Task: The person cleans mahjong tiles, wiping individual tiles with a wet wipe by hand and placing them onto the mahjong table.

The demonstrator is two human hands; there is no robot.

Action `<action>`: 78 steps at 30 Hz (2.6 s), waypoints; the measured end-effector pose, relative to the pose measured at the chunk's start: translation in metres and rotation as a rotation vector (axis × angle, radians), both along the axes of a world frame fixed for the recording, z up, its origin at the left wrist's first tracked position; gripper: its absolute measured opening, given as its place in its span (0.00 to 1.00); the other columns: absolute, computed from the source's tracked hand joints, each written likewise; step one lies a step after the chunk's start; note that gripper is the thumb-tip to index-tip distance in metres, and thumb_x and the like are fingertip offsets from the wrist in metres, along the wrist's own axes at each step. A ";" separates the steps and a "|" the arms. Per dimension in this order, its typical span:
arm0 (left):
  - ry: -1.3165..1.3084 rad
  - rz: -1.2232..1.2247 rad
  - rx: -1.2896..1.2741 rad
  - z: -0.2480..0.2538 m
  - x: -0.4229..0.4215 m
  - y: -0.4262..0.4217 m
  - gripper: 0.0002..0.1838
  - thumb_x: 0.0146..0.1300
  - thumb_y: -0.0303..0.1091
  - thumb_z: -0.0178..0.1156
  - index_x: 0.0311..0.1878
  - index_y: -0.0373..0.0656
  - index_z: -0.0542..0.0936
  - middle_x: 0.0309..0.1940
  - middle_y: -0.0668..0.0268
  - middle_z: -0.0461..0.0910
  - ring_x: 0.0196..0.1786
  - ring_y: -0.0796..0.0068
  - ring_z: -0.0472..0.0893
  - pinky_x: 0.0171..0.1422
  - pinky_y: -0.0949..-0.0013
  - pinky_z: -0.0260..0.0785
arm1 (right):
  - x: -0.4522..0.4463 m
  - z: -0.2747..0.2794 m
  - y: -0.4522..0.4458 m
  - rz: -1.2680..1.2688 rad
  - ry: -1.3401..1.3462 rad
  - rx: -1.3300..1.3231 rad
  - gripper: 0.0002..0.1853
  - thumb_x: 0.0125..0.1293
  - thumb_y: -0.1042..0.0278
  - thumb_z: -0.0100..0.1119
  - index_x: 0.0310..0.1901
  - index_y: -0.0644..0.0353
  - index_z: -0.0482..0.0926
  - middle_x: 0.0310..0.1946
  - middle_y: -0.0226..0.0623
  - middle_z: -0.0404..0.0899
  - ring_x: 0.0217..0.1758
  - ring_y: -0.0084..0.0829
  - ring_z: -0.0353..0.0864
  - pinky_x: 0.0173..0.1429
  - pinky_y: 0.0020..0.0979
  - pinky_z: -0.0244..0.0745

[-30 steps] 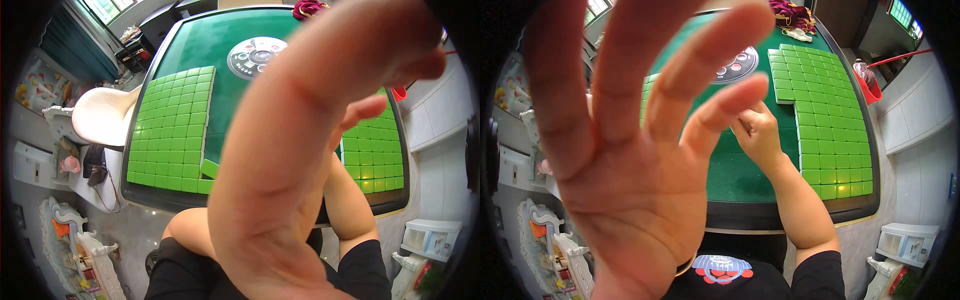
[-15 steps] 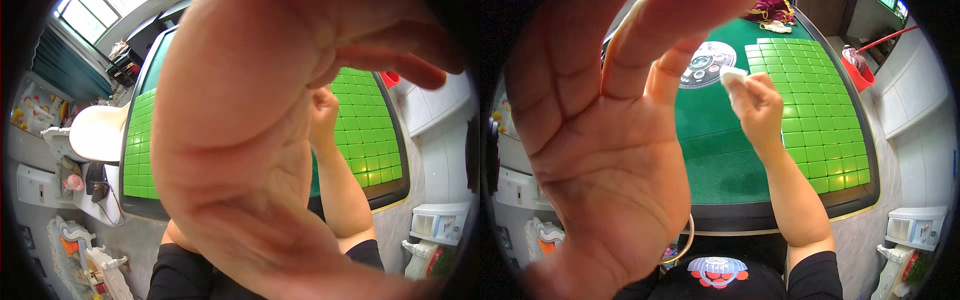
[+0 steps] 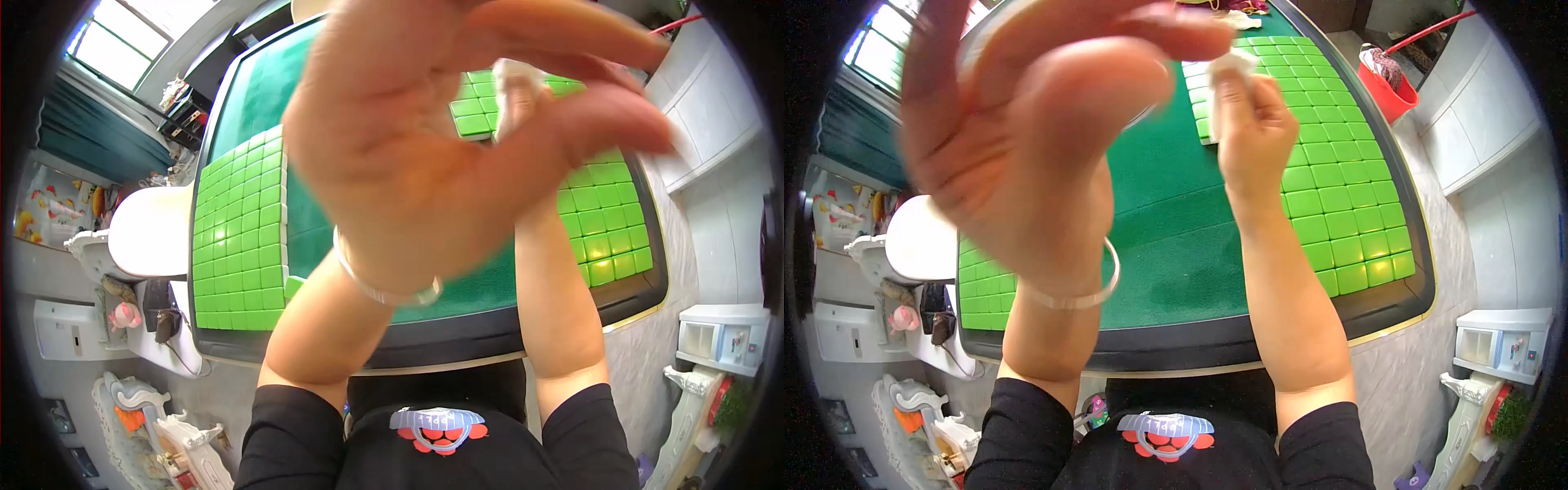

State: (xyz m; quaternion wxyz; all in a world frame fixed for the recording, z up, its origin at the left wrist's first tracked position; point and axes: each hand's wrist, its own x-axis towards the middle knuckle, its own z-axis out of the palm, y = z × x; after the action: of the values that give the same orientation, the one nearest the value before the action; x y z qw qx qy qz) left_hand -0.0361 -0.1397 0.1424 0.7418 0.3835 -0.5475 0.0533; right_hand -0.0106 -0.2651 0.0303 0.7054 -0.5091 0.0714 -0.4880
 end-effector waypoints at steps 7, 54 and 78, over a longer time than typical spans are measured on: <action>-0.327 0.681 0.895 -0.112 0.104 -0.041 0.24 0.52 0.37 0.74 0.52 0.40 0.80 0.41 0.58 0.82 0.45 0.62 0.81 0.53 0.63 0.74 | -0.009 0.011 -0.045 -0.222 -0.083 0.281 0.13 0.70 0.60 0.62 0.41 0.62 0.84 0.34 0.26 0.81 0.37 0.14 0.74 0.40 0.20 0.66; 0.175 0.532 0.713 -0.145 0.025 0.120 0.21 0.53 0.16 0.60 0.52 0.39 0.79 0.53 0.53 0.79 0.52 0.60 0.81 0.55 0.66 0.73 | -0.033 0.008 0.092 0.142 -0.038 -1.300 0.12 0.54 0.68 0.69 0.42 0.47 0.85 0.30 0.26 0.77 0.35 0.29 0.77 0.46 0.33 0.66; 1.082 -0.365 0.005 -0.135 0.024 0.119 0.20 0.76 0.45 0.48 0.65 0.49 0.66 0.47 0.61 0.76 0.44 0.71 0.71 0.49 0.67 0.66 | -0.021 -0.009 0.078 0.322 0.307 -0.688 0.09 0.61 0.74 0.65 0.43 0.58 0.85 0.33 0.36 0.76 0.32 0.31 0.79 0.35 0.28 0.76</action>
State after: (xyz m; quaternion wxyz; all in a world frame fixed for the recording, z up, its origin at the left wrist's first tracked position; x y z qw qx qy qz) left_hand -0.0120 -0.0210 0.0070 0.9128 0.2571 -0.1473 -0.2812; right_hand -0.0313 -0.1866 0.0218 0.5423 -0.7870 -0.0723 -0.2853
